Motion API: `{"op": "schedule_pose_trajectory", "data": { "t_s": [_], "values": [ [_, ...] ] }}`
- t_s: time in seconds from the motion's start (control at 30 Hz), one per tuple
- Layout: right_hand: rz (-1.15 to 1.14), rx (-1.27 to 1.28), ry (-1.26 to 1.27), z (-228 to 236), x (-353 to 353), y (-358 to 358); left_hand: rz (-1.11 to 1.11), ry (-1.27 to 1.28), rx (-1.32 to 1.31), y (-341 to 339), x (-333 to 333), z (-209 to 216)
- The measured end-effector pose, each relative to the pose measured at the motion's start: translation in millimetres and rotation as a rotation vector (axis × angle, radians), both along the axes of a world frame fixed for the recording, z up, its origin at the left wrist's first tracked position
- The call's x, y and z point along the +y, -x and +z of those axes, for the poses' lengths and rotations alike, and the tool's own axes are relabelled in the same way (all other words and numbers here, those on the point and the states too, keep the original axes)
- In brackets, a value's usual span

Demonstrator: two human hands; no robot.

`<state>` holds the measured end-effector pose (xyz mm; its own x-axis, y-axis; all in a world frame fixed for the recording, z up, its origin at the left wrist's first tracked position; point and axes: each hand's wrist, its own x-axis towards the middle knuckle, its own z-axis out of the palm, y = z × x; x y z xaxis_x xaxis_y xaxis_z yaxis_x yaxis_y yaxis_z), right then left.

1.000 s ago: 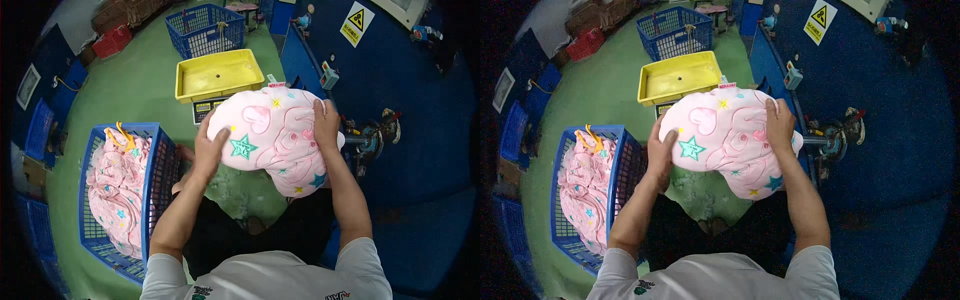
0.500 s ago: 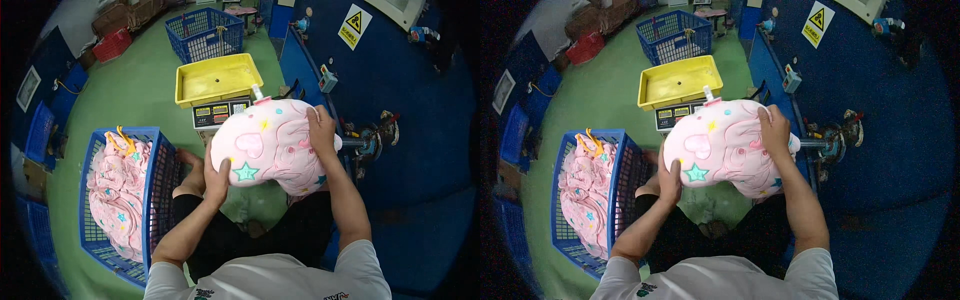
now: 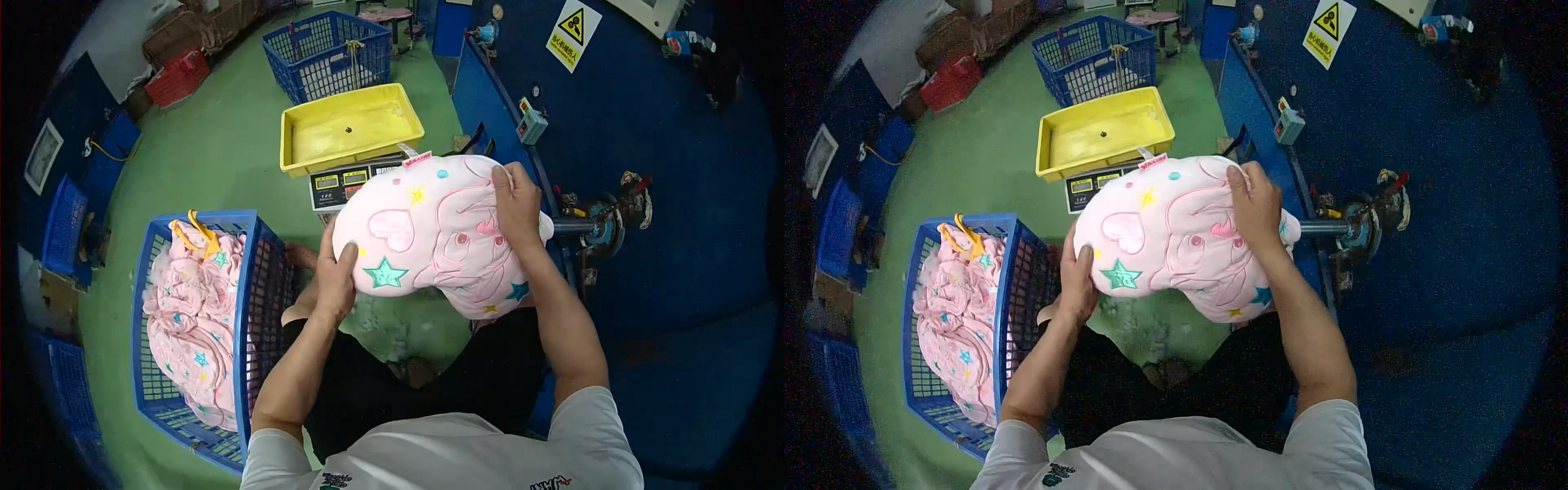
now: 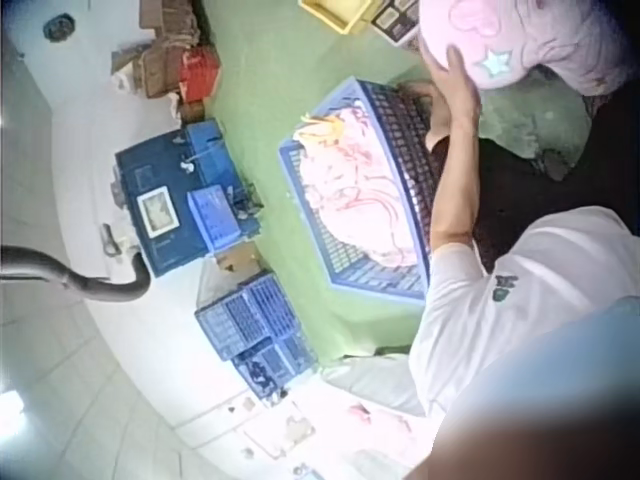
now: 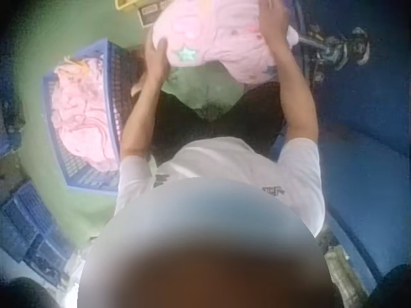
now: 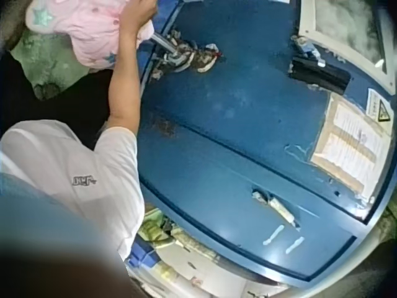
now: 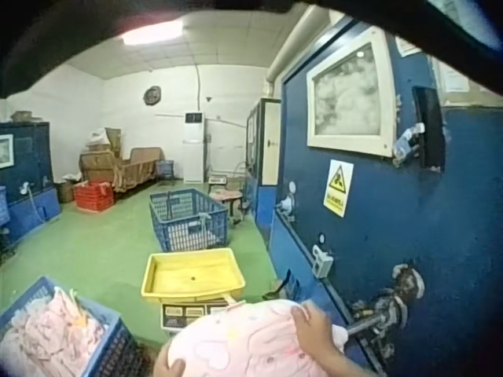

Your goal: Filling plush toy shells with cotton, weighing them on a digital scale, and inspecting the final product.

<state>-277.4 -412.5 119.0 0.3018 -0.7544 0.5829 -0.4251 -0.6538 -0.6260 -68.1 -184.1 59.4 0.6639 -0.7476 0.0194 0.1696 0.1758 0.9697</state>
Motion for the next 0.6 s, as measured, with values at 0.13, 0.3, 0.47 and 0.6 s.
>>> {"op": "schedule_pose_trajectory", "data": {
  "t_s": [0.13,0.3,0.47,0.6],
  "values": [
    [0.074,0.038,-0.003,0,13,-11,-0.121,-0.033,-0.049,-18,14,8],
    [0.183,0.075,0.015,0,30,-39,-0.390,-0.186,-0.292,-83,5,37],
    [0.317,0.186,0.135,6,47,-53,-0.573,-0.371,-0.565,-87,-10,67],
    [0.411,0.244,0.230,3,47,-57,-0.749,-0.358,-0.551,-76,-30,45]
  ]
}}
